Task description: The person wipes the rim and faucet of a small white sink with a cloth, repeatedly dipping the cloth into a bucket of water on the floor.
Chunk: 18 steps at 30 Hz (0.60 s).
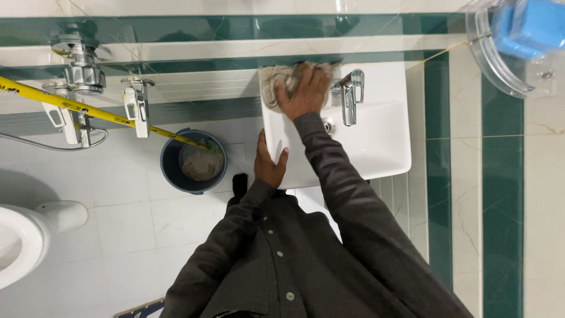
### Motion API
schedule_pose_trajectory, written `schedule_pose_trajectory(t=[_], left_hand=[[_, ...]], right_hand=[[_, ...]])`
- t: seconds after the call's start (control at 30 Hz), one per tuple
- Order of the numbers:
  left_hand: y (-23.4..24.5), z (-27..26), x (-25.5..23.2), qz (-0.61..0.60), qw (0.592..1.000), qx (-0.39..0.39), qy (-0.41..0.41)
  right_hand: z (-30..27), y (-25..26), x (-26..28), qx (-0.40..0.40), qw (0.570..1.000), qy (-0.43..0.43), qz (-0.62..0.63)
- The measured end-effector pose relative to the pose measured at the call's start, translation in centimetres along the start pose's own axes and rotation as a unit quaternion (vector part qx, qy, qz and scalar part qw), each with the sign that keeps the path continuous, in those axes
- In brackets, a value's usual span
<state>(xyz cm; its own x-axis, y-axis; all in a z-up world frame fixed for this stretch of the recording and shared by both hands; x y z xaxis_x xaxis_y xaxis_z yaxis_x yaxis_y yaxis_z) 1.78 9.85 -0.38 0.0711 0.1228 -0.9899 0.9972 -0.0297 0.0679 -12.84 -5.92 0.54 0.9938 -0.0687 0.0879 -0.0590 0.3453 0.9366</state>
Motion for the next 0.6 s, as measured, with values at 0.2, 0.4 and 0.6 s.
schedule_pose_trajectory(t=[0.2, 0.4, 0.6], left_hand=[[-0.2, 0.0, 1.8, 0.049, 0.999, 0.013, 0.001], [-0.3, 0.2, 0.9, 0.029, 0.999, -0.008, 0.021], [-0.4, 0.2, 2.5, 0.07, 0.998, -0.001, -0.006]], right_hand=[[-2.8, -0.7, 3.8, 0.024, 0.972, 0.213, 0.092], [-0.2, 0.9, -3.7, 0.152, 0.984, 0.086, -0.034], [-2.5, 0.5, 8.2, 0.11, 0.988, 0.103, -0.032]])
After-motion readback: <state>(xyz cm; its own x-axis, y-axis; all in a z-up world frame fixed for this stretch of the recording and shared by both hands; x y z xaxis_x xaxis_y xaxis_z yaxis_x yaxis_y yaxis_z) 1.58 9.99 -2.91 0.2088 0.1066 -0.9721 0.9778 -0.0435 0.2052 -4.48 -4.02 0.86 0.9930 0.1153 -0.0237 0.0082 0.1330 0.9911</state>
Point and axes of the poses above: each hand's wrist, its own z-axis towards the middle knuckle, its own y-axis out of the back of the hand, x = y × z, the point moved 1 cm from there along z, towards the middle knuckle, and after that the axes turned 10 degrees about -z, right-handed, at the moved point
